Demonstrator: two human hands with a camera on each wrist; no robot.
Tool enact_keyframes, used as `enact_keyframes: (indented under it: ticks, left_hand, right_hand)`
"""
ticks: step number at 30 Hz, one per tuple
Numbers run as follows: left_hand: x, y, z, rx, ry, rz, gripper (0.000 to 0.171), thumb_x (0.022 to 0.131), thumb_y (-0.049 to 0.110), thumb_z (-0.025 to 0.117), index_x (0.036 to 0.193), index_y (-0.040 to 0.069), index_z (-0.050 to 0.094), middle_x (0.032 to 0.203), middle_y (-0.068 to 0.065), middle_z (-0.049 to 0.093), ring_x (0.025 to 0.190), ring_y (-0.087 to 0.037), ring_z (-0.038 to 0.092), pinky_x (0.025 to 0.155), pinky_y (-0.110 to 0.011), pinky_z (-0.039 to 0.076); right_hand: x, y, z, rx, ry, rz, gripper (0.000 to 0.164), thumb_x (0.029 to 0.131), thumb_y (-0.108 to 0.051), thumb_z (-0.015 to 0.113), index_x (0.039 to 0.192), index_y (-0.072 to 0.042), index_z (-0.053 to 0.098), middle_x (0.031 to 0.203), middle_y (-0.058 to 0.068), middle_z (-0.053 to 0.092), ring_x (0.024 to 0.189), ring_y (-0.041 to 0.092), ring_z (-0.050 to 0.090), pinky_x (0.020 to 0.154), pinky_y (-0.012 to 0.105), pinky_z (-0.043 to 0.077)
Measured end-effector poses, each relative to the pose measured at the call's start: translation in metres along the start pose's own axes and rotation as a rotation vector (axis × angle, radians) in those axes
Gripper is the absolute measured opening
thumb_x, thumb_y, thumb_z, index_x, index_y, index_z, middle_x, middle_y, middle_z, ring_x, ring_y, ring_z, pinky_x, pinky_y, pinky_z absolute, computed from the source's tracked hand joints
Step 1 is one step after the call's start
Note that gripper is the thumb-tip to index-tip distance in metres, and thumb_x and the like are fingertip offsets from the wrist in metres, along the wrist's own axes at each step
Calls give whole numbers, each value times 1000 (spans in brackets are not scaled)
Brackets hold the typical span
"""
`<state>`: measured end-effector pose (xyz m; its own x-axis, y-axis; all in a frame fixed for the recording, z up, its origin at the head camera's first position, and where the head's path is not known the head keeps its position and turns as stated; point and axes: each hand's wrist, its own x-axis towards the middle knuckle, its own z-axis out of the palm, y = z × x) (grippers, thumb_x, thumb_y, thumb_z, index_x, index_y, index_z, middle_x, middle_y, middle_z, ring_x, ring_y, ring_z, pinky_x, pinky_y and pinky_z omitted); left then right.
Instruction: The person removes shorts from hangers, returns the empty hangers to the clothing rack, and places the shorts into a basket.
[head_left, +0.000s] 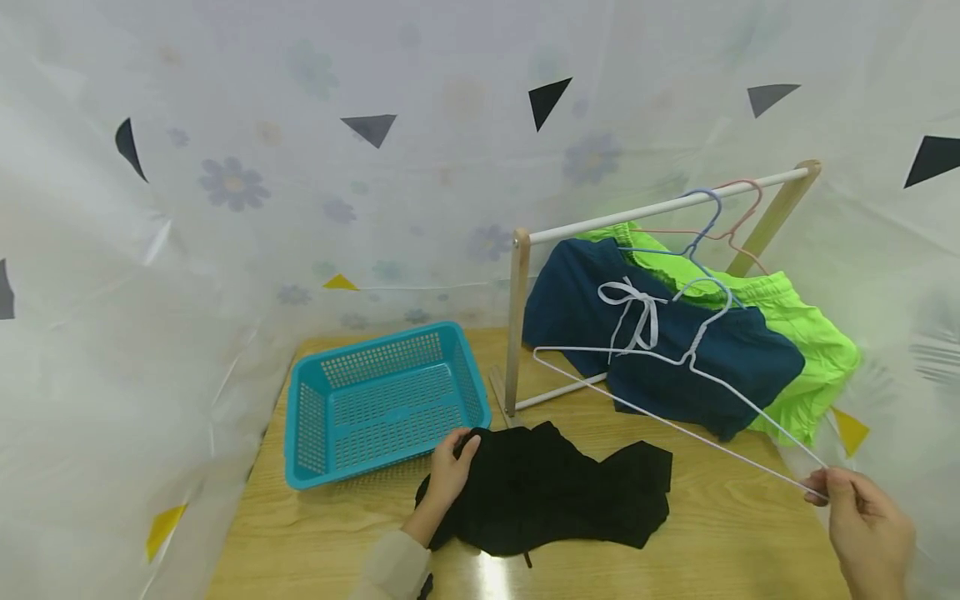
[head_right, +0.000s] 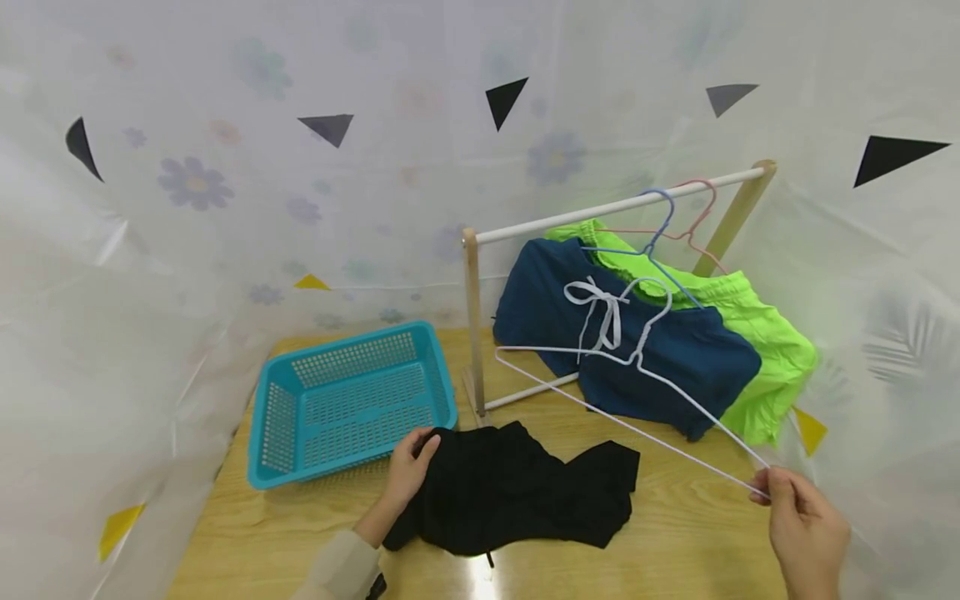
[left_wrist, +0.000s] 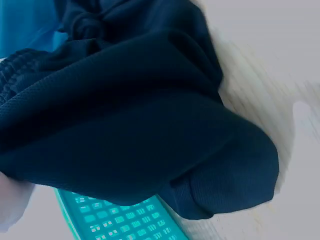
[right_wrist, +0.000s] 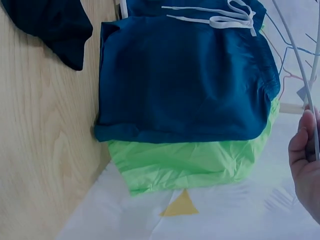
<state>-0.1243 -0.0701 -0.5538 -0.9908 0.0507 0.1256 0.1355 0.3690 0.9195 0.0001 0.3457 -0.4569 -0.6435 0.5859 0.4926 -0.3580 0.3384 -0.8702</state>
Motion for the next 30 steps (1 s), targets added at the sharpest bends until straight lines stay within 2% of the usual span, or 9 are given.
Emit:
enact_keyframes:
  ticks: [3,7,10,13,16,19,22,26,30]
  left_hand:
    - [-1,-3,2,104,-74,-21,33,93,22,50,109,-5,58,104,-22,62,94,-35,58,79,-46,48]
    - [-4,-8,3,228,-190,-123,40,94,28,47,113,-6,55,97,-19,62,84,-28,59,68,-39,48]
    - [-6,-8,3,291,-216,-147,37,93,27,49,112,-5,55,89,-14,62,75,-22,57,61,-33,46]
    - [-4,0,3,352,-171,-92,33,92,24,53,111,-3,57,93,-13,63,80,-24,60,64,-35,48]
    - [2,15,3,452,-62,7,30,89,25,56,107,1,61,94,-11,66,84,-24,63,66,-35,51]
    - [14,36,4,488,62,111,28,87,27,59,103,5,64,92,-9,67,81,-22,64,65,-33,52]
    - [32,62,9,408,116,169,35,88,31,57,112,5,60,106,-11,64,96,-25,61,77,-37,51]
    - [60,95,16,217,77,223,57,91,35,52,136,4,37,137,-17,41,126,-32,40,100,-48,38]
    - [86,113,25,87,67,279,69,91,33,52,145,8,17,150,-13,20,137,-29,22,109,-48,26]
  right_hand:
    - [4,2,8,235,29,-33,26,84,16,45,76,2,64,68,-2,68,57,4,63,51,11,49]
    - [9,2,19,325,76,-7,27,83,18,45,73,3,65,65,0,68,54,6,63,49,11,49]
    - [14,-1,28,274,121,28,27,83,15,49,70,-2,66,63,-3,67,51,3,62,48,10,48]
    - [21,-4,38,275,152,10,26,83,14,51,69,-1,66,62,-3,67,50,3,61,49,10,48]
    - [30,-9,50,146,173,-14,23,84,9,52,70,-5,65,61,-9,65,50,0,60,49,9,48]
    - [39,-13,62,13,184,-50,24,86,4,54,70,-11,65,61,-16,63,51,-5,59,50,7,47]
    - [48,-14,78,61,184,-116,23,84,5,55,70,-9,65,63,-16,63,52,-5,59,52,6,47]
    - [55,-14,101,85,174,-150,20,84,4,56,70,-6,66,64,-16,63,55,-6,59,54,6,47]
    - [53,-10,122,-6,157,-126,19,87,-2,56,72,-11,65,65,-22,60,57,-10,58,55,5,47]
